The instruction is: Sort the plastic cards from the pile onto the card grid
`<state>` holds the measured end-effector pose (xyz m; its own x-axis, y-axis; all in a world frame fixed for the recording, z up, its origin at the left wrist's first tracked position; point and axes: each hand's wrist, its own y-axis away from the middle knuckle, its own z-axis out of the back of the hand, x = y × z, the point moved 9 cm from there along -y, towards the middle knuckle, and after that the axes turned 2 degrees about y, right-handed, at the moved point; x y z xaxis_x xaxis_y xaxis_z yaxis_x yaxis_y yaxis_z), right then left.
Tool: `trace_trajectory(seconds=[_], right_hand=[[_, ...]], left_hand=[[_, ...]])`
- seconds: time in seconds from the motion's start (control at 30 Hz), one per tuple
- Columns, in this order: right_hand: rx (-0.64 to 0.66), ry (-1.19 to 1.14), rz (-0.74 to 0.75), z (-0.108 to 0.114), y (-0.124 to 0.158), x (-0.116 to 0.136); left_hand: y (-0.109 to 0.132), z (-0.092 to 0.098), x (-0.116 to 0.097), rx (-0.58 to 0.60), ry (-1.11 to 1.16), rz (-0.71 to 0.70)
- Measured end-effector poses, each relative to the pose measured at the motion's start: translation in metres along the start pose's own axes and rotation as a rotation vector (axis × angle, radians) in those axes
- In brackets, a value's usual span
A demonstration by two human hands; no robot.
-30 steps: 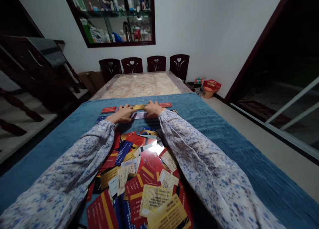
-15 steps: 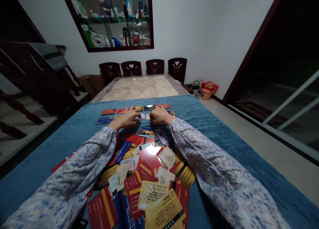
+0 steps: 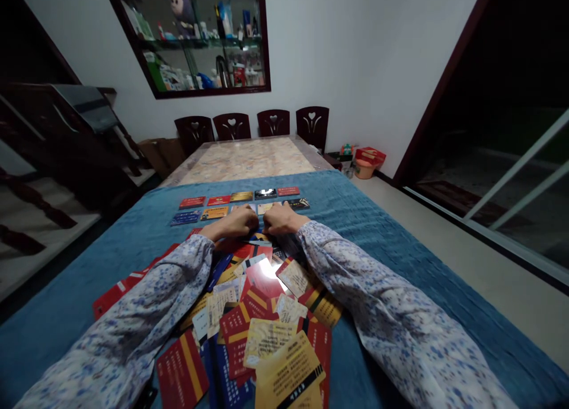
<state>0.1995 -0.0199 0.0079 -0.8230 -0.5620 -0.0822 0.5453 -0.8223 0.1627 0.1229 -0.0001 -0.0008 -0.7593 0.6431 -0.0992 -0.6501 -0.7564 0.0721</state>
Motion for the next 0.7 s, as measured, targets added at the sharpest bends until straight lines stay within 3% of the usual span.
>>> trace_trajectory(seconds=[0.4,0.7], right_hand=[[0.051,-0.030,-0.031,0.002,0.005,0.003],[0.016,0.003,-0.041,-0.003,0.014,-0.010]], left_hand=[[-0.002,-0.001,-0.014,0.062,-0.006,-0.048],[-0.006,-0.001,-0.028,0.015,0.021,-0.102]])
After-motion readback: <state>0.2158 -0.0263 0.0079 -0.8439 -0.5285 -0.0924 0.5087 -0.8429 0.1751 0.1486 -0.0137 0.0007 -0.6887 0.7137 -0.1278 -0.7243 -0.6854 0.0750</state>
